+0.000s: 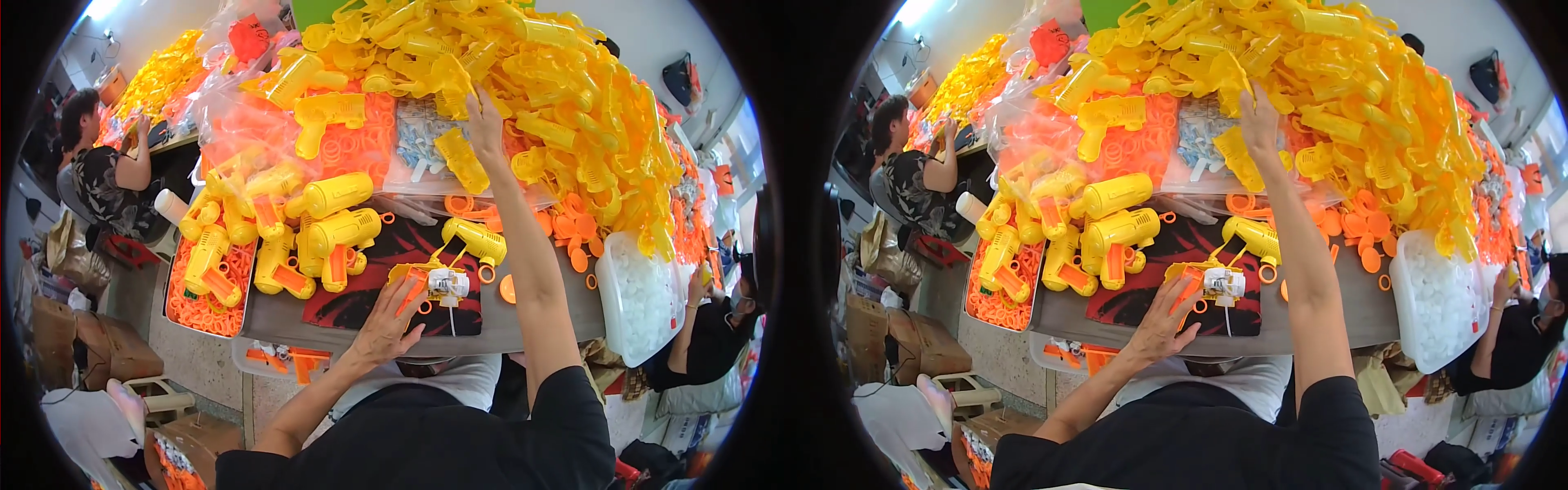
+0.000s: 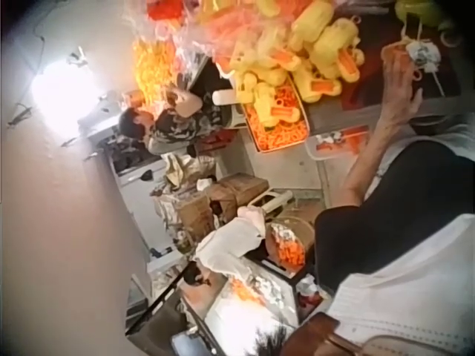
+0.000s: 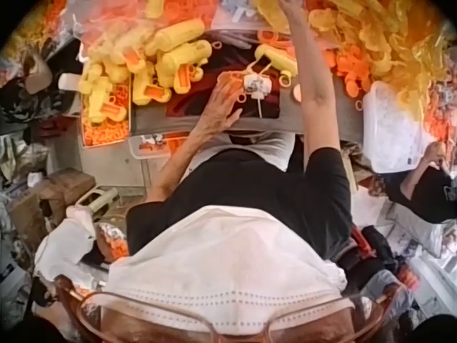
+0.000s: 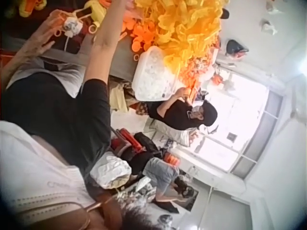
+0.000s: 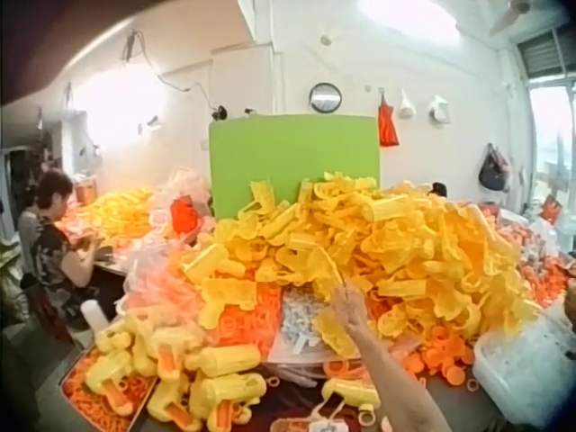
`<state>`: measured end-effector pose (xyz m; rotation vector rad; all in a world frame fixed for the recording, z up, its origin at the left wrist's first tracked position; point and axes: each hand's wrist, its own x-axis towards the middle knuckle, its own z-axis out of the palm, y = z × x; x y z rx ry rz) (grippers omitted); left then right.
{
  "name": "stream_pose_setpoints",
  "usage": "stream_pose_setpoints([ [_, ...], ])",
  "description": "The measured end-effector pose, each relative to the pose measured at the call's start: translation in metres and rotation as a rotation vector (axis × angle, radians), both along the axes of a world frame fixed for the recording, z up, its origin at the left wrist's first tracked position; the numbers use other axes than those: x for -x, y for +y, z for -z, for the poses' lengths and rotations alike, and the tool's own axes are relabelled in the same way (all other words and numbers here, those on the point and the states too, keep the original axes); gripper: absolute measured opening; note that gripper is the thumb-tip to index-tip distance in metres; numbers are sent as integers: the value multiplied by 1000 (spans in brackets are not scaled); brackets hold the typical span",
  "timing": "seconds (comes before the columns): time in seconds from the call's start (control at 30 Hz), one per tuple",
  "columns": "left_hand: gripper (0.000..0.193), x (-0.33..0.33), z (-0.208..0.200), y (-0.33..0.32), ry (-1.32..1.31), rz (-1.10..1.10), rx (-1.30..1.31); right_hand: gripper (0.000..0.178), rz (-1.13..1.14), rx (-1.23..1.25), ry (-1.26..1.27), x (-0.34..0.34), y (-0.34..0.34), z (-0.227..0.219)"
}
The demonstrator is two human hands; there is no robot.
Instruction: The recorder is assembling yellow toy dart guns by connecting various plastic components on a workbench.
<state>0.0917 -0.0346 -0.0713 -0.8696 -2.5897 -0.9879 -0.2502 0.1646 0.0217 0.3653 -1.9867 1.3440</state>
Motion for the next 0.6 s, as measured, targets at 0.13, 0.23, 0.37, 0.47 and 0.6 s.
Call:
stream_pose_setpoints([
  [0.13,70,-1,2,-7,0,-15,21,50,-115,175,-179,-4,-7,6],
  [0.23,70,-2,1,-5,7,-19,30,50,-214,310,-280,-24,-1,-5],
  [0.37,70,0,3,-1,-2,-13,14,52,26,-229,-289,-18,8,10],
  [0.47,71,-3,0,-1,2,0,30,44,304,-515,94,-31,12,5],
  [0.6,71,-5,-1,0,-1,-17,43,22,293,-414,190,-64,41,-26],
])
